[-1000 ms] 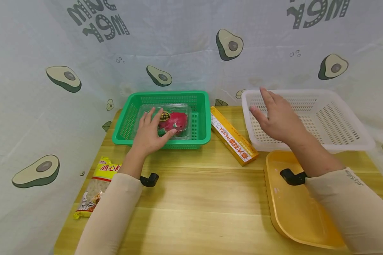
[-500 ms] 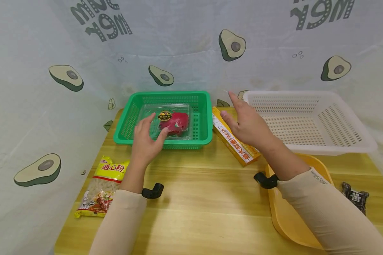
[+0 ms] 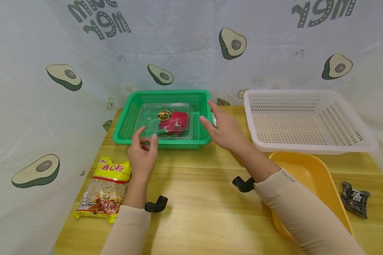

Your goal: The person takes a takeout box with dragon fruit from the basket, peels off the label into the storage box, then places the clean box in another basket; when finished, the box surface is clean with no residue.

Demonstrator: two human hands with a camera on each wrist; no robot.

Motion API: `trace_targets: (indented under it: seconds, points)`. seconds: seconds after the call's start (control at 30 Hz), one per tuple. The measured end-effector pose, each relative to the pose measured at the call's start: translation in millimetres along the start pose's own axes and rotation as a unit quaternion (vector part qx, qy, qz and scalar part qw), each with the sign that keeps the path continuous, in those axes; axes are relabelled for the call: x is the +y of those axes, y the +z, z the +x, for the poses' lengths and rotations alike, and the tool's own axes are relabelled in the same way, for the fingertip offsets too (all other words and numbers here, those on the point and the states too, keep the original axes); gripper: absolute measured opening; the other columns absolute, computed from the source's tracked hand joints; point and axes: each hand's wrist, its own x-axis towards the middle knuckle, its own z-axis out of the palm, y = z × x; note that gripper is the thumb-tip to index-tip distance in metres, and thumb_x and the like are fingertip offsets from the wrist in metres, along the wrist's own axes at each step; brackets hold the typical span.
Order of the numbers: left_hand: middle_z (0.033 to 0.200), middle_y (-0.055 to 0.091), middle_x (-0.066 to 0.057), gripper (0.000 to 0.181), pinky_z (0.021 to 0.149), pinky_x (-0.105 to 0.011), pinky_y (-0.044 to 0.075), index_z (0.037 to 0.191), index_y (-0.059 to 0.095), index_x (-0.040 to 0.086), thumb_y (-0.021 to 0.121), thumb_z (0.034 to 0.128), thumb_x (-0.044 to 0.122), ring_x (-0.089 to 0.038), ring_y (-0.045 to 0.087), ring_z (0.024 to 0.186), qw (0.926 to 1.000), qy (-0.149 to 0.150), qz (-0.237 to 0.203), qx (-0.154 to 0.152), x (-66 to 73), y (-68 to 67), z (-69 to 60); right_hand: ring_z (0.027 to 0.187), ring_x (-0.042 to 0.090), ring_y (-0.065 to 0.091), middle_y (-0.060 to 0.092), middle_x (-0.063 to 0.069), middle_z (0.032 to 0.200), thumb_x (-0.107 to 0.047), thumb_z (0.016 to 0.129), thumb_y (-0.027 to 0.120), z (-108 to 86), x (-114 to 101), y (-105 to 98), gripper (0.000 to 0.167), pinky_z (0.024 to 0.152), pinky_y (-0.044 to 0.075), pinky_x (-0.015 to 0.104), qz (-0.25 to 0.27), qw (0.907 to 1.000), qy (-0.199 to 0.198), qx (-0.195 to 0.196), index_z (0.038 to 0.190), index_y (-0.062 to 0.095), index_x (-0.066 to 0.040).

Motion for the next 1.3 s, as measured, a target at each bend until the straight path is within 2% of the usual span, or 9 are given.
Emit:
trace_targets:
  seconds: [0.13, 0.23, 0.33, 0.47, 0.63, 0.73, 0.83, 1.03, 1.3]
  points:
    - [0.084, 0.071, -0.013, 0.052, 0.056, -0.021, 0.043, 0.142, 0.055, 0.012, 0.071, 0.0967, 0.031, -0.004, 0.05, 0.056, 0.9992, -0.026, -0.001, 0.03, -7.8, 2.5, -7.1, 0.147, 0.038, 0.042, 0.039, 0.018, 0.162, -0.048, 0.105, 0.05, 5.2, -6.2, 10.4, 0.075, 0.117, 0.038, 0.059, 0.037, 0.9992, 0.004, -0.013, 0.165, 0.016, -0.018]
    - [0.084, 0.072, -0.013, 0.055, 0.053, -0.022, 0.042, 0.144, 0.054, 0.016, 0.071, 0.0961, 0.036, 0.0, 0.049, 0.053, 0.9973, -0.056, -0.001, 0.046, -14.5, 6.4, -10.4, 0.148, 0.037, 0.042, 0.039, 0.016, 0.163, -0.05, 0.104, 0.052, 11.3, -10.0, 18.0, 0.075, 0.116, 0.04, 0.059, 0.068, 0.9976, 0.01, -0.011, 0.165, 0.018, -0.021]
    - [0.084, 0.072, -0.012, 0.059, 0.051, -0.025, 0.041, 0.147, 0.051, 0.019, 0.071, 0.0957, 0.041, -0.002, 0.048, 0.052, 0.9947, -0.085, -0.008, 0.057, -20.5, 10.7, -12.2, 0.149, 0.036, 0.04, 0.038, 0.015, 0.163, -0.053, 0.103, 0.053, 19.0, -12.1, 25.5, 0.075, 0.116, 0.04, 0.058, 0.097, 0.9949, 0.025, -0.011, 0.164, 0.02, -0.025]
    - [0.081, 0.069, -0.01, 0.066, 0.051, -0.027, 0.043, 0.151, 0.045, 0.02, 0.068, 0.0959, 0.048, -0.007, 0.05, 0.052, 0.9904, -0.119, -0.015, 0.069, -27.9, 15.4, -11.1, 0.152, 0.037, 0.035, 0.032, 0.013, 0.167, -0.057, 0.102, 0.052, 28.9, -12.9, 35.1, 0.077, 0.119, 0.035, 0.059, 0.115, 0.9915, 0.052, -0.032, 0.164, 0.019, -0.026]
    - [0.074, 0.062, -0.004, 0.074, 0.053, -0.03, 0.049, 0.154, 0.04, 0.023, 0.064, 0.0942, 0.058, -0.011, 0.055, 0.051, 0.9836, -0.151, -0.061, 0.077, -34.9, 16.7, -4.2, 0.152, 0.039, 0.034, 0.028, 0.012, 0.169, -0.057, 0.101, 0.053, 43.0, -11.1, 45.6, 0.08, 0.12, 0.033, 0.06, 0.12, 0.9897, 0.065, -0.043, 0.164, 0.018, -0.022]
    - [0.067, 0.057, -0.004, 0.075, 0.049, -0.031, 0.05, 0.154, 0.04, 0.022, 0.065, 0.0933, 0.059, -0.016, 0.056, 0.046, 0.9805, -0.153, -0.089, 0.085, -38.2, 16.6, 0.8, 0.152, 0.038, 0.033, 0.026, 0.01, 0.17, -0.056, 0.101, 0.054, 51.1, -9.3, 51.1, 0.08, 0.12, 0.033, 0.06, 0.135, 0.9865, 0.08, -0.05, 0.164, 0.018, -0.023]
    - [0.062, 0.053, -0.003, 0.075, 0.047, -0.029, 0.049, 0.153, 0.041, 0.02, 0.066, 0.0936, 0.057, -0.018, 0.055, 0.042, 0.9797, -0.154, -0.092, 0.09, -40.6, 16.8, 4.1, 0.153, 0.039, 0.032, 0.023, 0.009, 0.17, -0.055, 0.101, 0.055, 57.7, -7.4, 56.2, 0.08, 0.12, 0.033, 0.06, 0.15, 0.9825, 0.092, -0.061, 0.164, 0.017, -0.024]
    - [0.059, 0.052, 0.0, 0.074, 0.048, -0.026, 0.05, 0.153, 0.041, 0.018, 0.069, 0.0934, 0.053, -0.01, 0.053, 0.042, 0.9774, -0.157, -0.1, 0.1, -43.1, 20.1, 5.5, 0.152, 0.038, 0.032, 0.023, 0.009, 0.17, -0.05, 0.101, 0.058, 66.5, -5.0, 64.2, 0.076, 0.12, 0.034, 0.059, 0.177, 0.9759, 0.108, -0.067, 0.164, 0.019, -0.027]
    - [0.061, 0.049, 0.001, 0.062, 0.052, -0.022, 0.043, 0.146, 0.049, 0.019, 0.07, 0.0947, 0.046, -0.006, 0.047, 0.051, 0.978, -0.132, -0.084, 0.137, -47.7, 25.8, 3.5, 0.153, 0.04, 0.03, 0.016, 0.008, 0.172, -0.042, 0.102, 0.06, 71.4, -4.3, 71.4, 0.075, 0.12, 0.033, 0.059, 0.242, 0.9561, 0.137, -0.091, 0.164, 0.017, -0.032]
